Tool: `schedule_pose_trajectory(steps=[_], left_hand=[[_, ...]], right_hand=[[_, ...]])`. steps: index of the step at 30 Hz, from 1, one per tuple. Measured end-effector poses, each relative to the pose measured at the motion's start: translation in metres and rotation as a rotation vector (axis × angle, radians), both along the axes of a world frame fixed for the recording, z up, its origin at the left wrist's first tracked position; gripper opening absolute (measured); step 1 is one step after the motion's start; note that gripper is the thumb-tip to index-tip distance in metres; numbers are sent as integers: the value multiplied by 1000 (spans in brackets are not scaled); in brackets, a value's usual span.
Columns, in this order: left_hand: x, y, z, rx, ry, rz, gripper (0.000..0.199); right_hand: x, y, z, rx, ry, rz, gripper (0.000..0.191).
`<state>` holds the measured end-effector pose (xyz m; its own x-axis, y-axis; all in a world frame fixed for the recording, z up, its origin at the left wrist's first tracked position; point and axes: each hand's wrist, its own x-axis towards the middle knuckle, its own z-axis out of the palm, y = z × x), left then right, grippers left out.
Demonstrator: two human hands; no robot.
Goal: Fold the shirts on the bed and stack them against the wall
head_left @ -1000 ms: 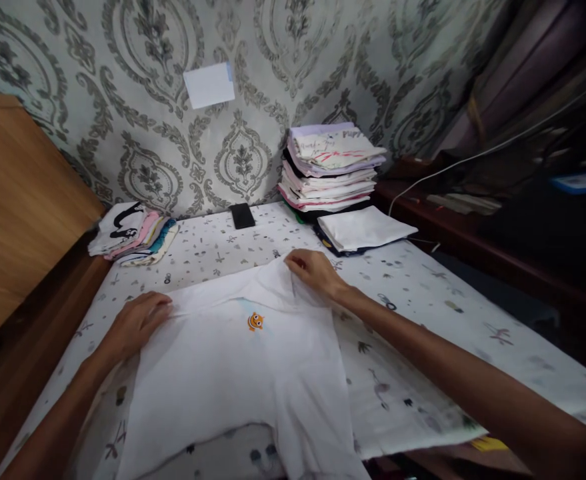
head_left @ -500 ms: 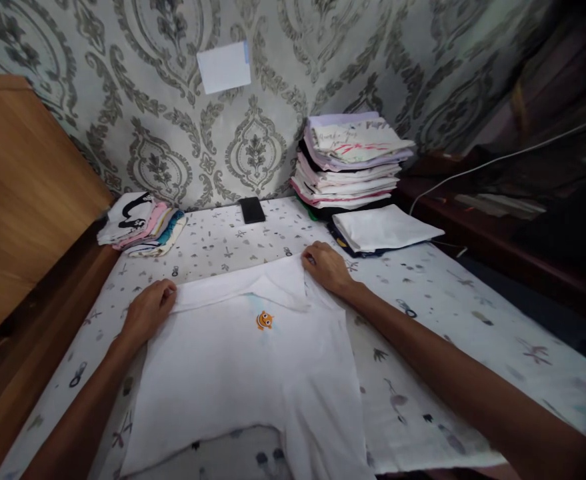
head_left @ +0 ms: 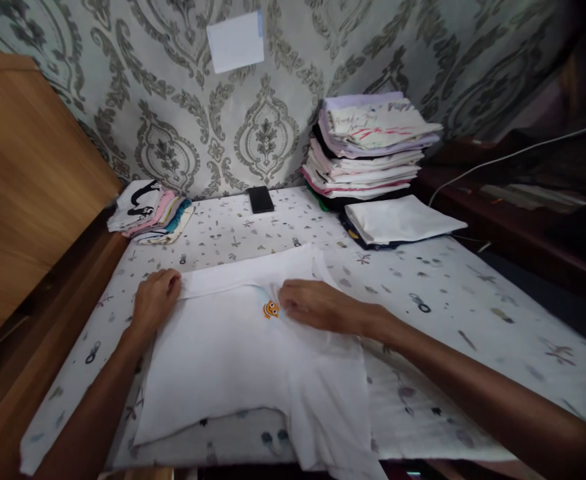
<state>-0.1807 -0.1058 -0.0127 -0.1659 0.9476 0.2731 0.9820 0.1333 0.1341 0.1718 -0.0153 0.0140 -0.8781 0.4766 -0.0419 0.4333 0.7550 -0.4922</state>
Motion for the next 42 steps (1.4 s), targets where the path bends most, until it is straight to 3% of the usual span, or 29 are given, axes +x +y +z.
schedule_pose_trajectory(steps=[3,7,10,13,17,19,23,25,30,34,38,42], left_hand=[[-8,-2,-1,41,-184,33,25],[-17,0,0,139,-380,109,25],[-27,5,0,219,-431,192,25],[-38,8,-3,159,-447,253,23],[-42,6,-4,93,-440,296,20],[-35,0,1,93,-391,219,21],[-14,-16,15,-72,-166,-251,25],[-6,-23,21,-182,-65,-358,25],[-10,-40,31,-319,129,-259,15],[-20,-49,38,-357,92,-185,17],[-14,-41,30,-164,-15,-100,23],[11,-14,8,-15,-145,-184,42]], right_hand=[[7,-8,15,-191,67,165,8],[-3,-1,13,-264,203,52,23],[-21,19,-5,-79,282,-106,23],[-36,41,-29,145,249,-210,26],[-43,56,-60,314,119,-266,41],[-43,59,-70,358,81,-269,45],[-43,60,-79,387,56,-265,50],[-43,60,-81,391,54,-268,51],[-43,61,-82,401,47,-272,52],[-43,62,-82,416,41,-263,55],[-42,61,-82,432,43,-257,56],[-43,59,-80,437,22,-256,59]])
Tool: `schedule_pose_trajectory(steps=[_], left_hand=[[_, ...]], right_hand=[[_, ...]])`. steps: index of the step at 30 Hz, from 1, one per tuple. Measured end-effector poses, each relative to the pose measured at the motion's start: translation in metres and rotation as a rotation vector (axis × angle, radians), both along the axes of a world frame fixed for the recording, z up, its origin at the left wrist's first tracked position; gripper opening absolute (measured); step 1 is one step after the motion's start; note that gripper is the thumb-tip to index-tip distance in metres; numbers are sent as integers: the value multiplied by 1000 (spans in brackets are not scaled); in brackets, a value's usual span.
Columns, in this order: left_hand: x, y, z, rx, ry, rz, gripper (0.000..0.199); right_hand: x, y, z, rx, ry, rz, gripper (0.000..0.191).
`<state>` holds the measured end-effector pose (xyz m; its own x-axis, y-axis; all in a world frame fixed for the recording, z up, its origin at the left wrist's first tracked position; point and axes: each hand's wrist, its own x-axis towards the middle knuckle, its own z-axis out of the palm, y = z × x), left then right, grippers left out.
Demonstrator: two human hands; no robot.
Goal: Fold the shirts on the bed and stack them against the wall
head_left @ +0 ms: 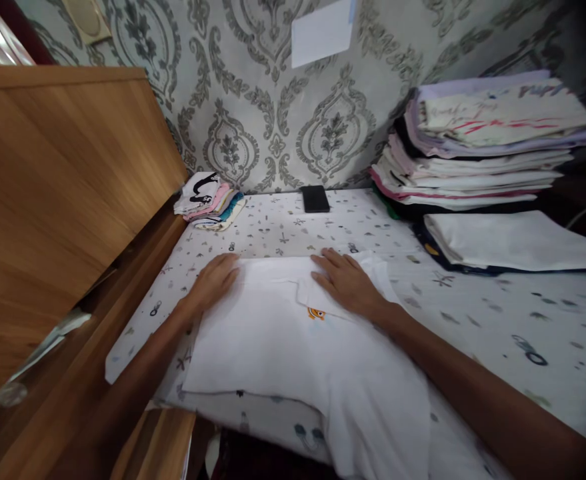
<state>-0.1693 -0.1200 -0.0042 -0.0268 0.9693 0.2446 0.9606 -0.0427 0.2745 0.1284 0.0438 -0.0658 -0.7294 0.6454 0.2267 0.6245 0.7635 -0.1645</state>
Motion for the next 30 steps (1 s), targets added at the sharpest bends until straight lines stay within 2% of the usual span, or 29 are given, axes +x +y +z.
schedule_pose_trajectory(steps=[3,6,8,10,13,16,24,30], left_hand=[[22,20,-11,-122,-12,-73,57],[32,30,-18,-297,47,-113,74],[30,28,-22,-359,107,-80,86],[21,20,-26,-372,157,12,93],[5,4,-30,-373,194,158,96],[-4,-6,-31,-373,213,228,95],[-11,-12,-34,-374,198,274,95],[-6,-9,-17,-482,197,279,100]], right_hand=[[-1,-2,3,-8,-46,-13,61],[-1,-2,4,-21,-79,-28,62],[2,-1,4,-30,-87,-63,63],[5,2,3,-43,-89,-112,65],[8,5,1,-56,-94,-158,69],[10,5,1,-55,-111,-193,73],[15,2,14,-111,-183,-286,77],[22,2,25,-161,-194,-341,76]])
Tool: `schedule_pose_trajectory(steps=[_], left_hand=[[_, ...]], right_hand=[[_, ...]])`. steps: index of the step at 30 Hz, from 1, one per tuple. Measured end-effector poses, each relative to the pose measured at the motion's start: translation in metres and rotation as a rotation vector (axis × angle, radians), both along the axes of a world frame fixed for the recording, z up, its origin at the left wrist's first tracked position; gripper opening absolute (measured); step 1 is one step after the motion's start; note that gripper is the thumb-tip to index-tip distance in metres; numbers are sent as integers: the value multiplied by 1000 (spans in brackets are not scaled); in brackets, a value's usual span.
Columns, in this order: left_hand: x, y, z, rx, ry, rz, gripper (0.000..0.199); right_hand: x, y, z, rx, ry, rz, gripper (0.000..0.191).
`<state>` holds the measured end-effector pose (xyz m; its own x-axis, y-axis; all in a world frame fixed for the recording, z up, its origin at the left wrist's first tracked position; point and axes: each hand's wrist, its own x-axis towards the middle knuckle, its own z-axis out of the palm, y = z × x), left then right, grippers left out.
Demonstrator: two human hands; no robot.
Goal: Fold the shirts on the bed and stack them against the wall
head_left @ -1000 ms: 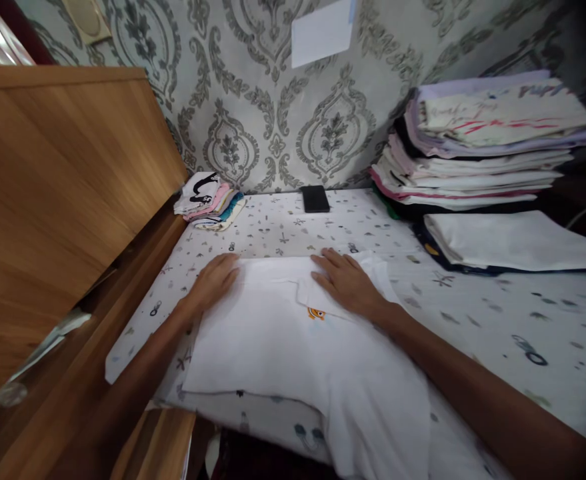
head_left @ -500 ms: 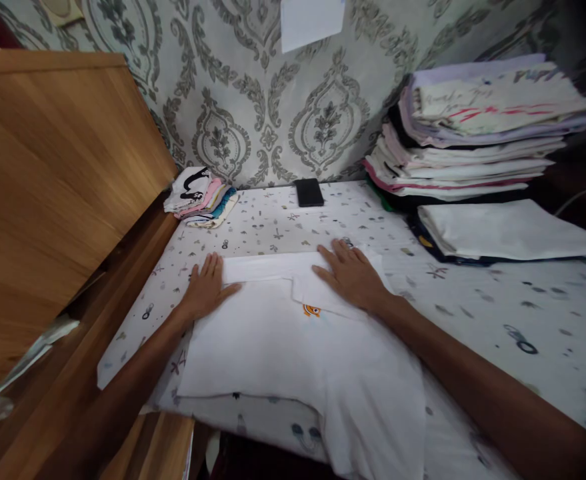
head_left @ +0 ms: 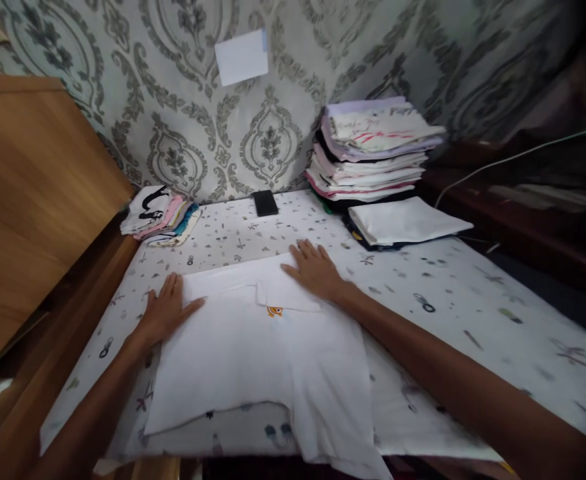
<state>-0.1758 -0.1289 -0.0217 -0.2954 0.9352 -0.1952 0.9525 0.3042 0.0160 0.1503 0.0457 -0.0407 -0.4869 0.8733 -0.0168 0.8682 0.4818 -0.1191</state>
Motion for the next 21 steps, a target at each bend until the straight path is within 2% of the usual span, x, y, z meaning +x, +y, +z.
schedule_pose_trajectory(steps=[3,7,11,13,16,21], left_hand=[[3,4,7,-15,14,8,102],[8,5,8,-5,6,14,99],[9,-8,4,86,-10,26,92],[8,-21,3,129,-16,30,88],[3,-48,2,184,-26,-14,81],[3,-104,7,211,-133,-159,68]], right_hand=[[13,5,0,-11,4,-33,75],[33,16,-5,9,38,-52,73],[53,26,-9,3,162,-38,72],[67,22,-9,-2,281,-54,70],[91,-6,-5,26,426,-39,65],[131,-87,6,-18,414,155,52]])
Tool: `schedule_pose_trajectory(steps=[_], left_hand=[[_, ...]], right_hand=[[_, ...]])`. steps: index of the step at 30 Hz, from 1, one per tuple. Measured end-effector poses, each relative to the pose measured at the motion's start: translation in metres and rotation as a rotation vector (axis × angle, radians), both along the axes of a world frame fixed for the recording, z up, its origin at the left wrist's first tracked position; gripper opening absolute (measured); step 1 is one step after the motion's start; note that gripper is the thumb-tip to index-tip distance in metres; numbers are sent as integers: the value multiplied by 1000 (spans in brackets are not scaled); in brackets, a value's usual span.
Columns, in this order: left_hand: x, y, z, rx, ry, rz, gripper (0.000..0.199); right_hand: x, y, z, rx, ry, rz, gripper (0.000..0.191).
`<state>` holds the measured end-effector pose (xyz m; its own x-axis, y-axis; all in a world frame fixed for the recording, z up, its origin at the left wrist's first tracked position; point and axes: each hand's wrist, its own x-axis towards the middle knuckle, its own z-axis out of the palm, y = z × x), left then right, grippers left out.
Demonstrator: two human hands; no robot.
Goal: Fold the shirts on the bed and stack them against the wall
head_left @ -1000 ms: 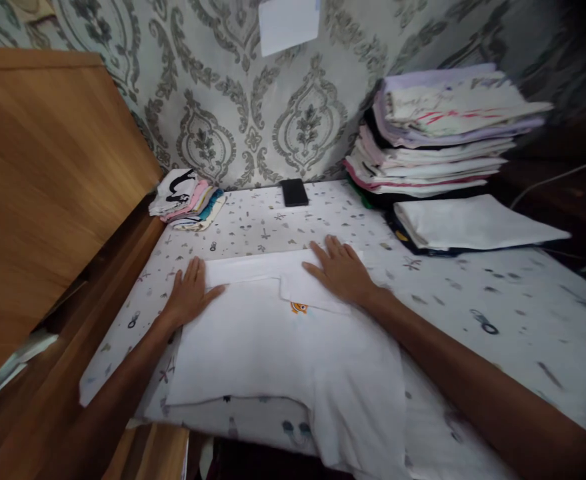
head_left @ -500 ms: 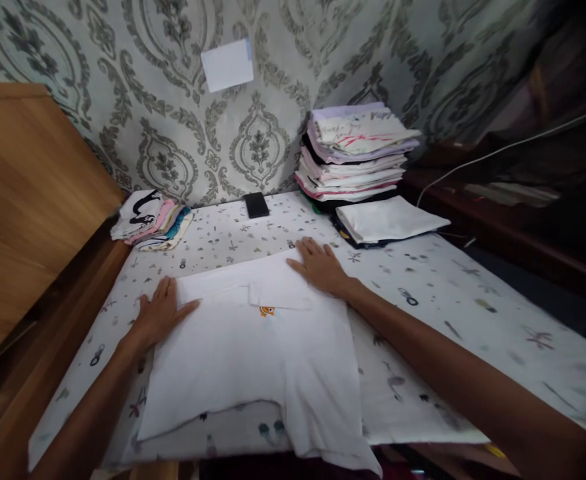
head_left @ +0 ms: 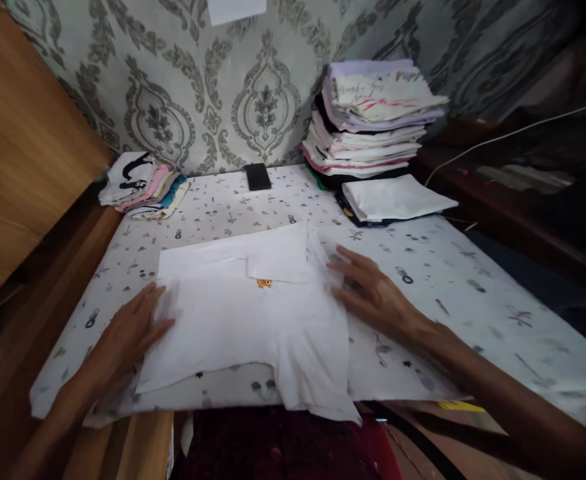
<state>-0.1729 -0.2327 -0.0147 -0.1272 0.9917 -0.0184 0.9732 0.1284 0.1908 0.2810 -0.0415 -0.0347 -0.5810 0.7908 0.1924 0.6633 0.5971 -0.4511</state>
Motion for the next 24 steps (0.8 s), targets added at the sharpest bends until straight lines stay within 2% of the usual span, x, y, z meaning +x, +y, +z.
schedule_pose_trajectory(steps=[5,9,14,19,22,24], left_hand=[[14,-41,4,26,-59,-273,61],[21,-52,2,63,-8,-354,44],[21,-53,5,40,-1,-336,26],[19,-51,5,93,-51,-303,27],[15,-52,8,81,-194,-220,25],[11,-47,16,54,-341,-128,27]], right_hand=[[27,-59,11,9,-7,293,43],[30,-83,18,65,-43,420,53],[18,-100,3,108,-25,482,44],[5,-110,-11,112,107,488,31],[3,-110,-8,54,199,458,26],[1,-101,1,-18,279,390,25]])
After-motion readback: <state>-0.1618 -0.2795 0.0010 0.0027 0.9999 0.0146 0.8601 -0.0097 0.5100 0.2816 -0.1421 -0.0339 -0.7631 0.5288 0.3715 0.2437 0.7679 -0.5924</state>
